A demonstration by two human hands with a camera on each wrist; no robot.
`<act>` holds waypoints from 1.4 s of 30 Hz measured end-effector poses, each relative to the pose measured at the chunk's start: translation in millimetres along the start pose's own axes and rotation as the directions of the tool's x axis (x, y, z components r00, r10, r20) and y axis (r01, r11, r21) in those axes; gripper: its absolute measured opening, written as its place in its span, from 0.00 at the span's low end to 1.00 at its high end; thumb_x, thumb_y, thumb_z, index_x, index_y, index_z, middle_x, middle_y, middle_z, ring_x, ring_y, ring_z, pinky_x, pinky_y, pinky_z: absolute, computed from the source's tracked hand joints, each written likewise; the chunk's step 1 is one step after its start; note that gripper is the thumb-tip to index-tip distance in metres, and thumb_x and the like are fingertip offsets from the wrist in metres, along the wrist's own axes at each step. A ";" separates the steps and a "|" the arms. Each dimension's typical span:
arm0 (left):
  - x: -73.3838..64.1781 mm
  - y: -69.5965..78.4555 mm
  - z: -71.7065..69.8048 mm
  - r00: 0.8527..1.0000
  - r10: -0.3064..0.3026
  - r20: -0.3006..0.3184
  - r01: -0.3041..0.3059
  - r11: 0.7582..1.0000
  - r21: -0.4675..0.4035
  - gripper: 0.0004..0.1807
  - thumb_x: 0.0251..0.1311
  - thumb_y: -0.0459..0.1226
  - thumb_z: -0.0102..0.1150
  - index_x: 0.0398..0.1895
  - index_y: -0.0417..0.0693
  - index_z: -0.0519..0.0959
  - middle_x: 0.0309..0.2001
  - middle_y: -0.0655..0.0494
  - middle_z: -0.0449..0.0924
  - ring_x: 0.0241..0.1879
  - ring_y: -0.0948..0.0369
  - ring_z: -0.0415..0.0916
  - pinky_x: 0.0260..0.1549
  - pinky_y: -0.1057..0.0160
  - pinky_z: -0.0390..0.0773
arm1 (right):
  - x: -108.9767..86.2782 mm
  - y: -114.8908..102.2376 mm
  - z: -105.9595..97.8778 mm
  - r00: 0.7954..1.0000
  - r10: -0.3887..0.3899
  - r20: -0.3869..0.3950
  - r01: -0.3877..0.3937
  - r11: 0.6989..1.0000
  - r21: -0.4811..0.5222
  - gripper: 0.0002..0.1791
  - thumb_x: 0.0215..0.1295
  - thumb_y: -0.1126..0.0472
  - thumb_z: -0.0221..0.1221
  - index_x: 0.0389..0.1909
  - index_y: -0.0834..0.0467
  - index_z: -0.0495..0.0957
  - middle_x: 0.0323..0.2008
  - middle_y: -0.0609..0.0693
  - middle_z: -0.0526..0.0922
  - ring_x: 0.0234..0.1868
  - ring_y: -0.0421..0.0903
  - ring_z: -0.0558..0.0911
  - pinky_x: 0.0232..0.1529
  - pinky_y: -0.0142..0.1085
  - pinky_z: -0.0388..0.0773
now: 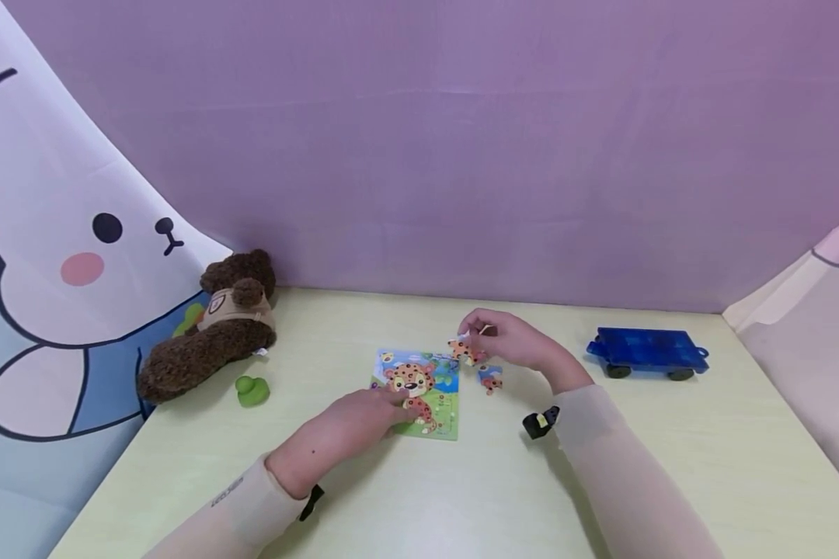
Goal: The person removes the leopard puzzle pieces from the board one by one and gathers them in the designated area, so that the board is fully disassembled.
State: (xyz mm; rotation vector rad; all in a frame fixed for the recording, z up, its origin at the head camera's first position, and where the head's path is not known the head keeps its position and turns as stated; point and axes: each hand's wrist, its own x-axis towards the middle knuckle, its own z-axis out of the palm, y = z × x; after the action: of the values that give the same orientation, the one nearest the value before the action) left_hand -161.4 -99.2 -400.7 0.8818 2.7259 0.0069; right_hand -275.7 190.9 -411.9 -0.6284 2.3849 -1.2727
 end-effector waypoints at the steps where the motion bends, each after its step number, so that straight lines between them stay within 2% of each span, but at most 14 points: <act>1: -0.1 -0.2 0.5 1.000 0.002 0.001 -0.002 1.000 0.001 0.26 0.74 0.34 0.62 0.71 0.65 0.81 0.76 0.50 0.76 0.75 0.47 0.75 0.73 0.45 0.79 | -3.5 1.6 -3.3 1.000 0.007 0.002 -0.007 1.000 0.000 0.10 0.82 0.53 0.58 0.56 0.50 0.80 0.50 0.55 0.80 0.45 0.50 0.86 0.55 0.47 0.90; 6: -0.9 -1.0 2.0 1.000 0.018 -0.009 -0.018 1.000 0.004 0.25 0.73 0.36 0.64 0.71 0.63 0.81 0.76 0.50 0.76 0.74 0.47 0.76 0.73 0.45 0.79 | -22.4 11.1 -22.3 0.997 0.068 0.025 -0.068 0.998 0.002 0.09 0.82 0.57 0.58 0.56 0.54 0.80 0.44 0.57 0.79 0.39 0.55 0.84 0.53 0.48 0.90; 11: -1.0 -1.8 1.8 1.000 0.019 -0.015 -0.019 1.000 0.011 0.25 0.73 0.36 0.64 0.71 0.63 0.81 0.76 0.49 0.76 0.74 0.47 0.76 0.72 0.46 0.79 | -34.9 20.9 -37.6 0.987 0.144 0.069 -0.143 0.990 -0.015 0.09 0.82 0.62 0.55 0.56 0.58 0.79 0.40 0.56 0.79 0.36 0.52 0.83 0.48 0.47 0.91; 19: -1.2 -1.9 1.4 1.000 0.014 -0.015 -0.014 1.000 0.006 0.24 0.74 0.35 0.62 0.70 0.63 0.81 0.75 0.49 0.77 0.74 0.46 0.76 0.73 0.45 0.79 | -45.6 30.6 -43.5 0.961 0.237 0.144 -0.233 0.972 -0.045 0.10 0.80 0.63 0.55 0.54 0.59 0.80 0.35 0.54 0.80 0.35 0.51 0.82 0.44 0.43 0.86; 24: -1.7 -1.4 1.3 1.000 0.016 -0.018 -0.016 1.000 0.007 0.25 0.73 0.36 0.64 0.70 0.63 0.81 0.75 0.49 0.76 0.74 0.46 0.76 0.72 0.45 0.80 | -46.7 35.5 -40.2 0.957 0.229 0.178 -0.218 0.973 -0.083 0.09 0.80 0.64 0.54 0.52 0.59 0.82 0.32 0.53 0.78 0.33 0.49 0.79 0.41 0.41 0.81; 29: -2.7 -1.1 1.0 0.999 0.021 -0.024 -0.021 1.000 0.001 0.24 0.74 0.36 0.63 0.70 0.62 0.81 0.75 0.49 0.76 0.73 0.46 0.76 0.72 0.45 0.79 | -46.1 37.1 -37.8 0.960 0.216 0.177 -0.200 0.974 -0.105 0.09 0.79 0.65 0.54 0.52 0.59 0.82 0.29 0.51 0.76 0.31 0.49 0.77 0.38 0.40 0.77; 37: -1.3 -1.8 2.7 1.000 0.016 -0.016 -0.016 1.000 0.000 0.24 0.75 0.37 0.61 0.71 0.63 0.80 0.76 0.49 0.75 0.74 0.46 0.75 0.74 0.45 0.77 | -42.1 37.5 -36.4 0.960 0.237 0.146 -0.212 0.962 -0.172 0.08 0.78 0.64 0.57 0.50 0.57 0.83 0.32 0.50 0.80 0.31 0.48 0.77 0.38 0.39 0.77; 42: -0.6 -1.6 3.1 1.000 0.008 -0.010 -0.008 1.000 0.004 0.24 0.75 0.36 0.60 0.71 0.64 0.81 0.76 0.50 0.76 0.75 0.46 0.75 0.74 0.45 0.78 | -41.5 36.0 -36.7 0.960 0.233 0.153 -0.204 0.962 -0.184 0.09 0.80 0.63 0.57 0.51 0.57 0.83 0.31 0.50 0.80 0.31 0.47 0.77 0.37 0.38 0.76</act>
State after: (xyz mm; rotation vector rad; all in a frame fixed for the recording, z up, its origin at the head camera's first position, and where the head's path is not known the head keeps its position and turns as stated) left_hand -161.0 -101.1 -403.6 0.8957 2.7330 0.0079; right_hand -267.4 256.1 -418.4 -0.4821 2.3541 -0.8959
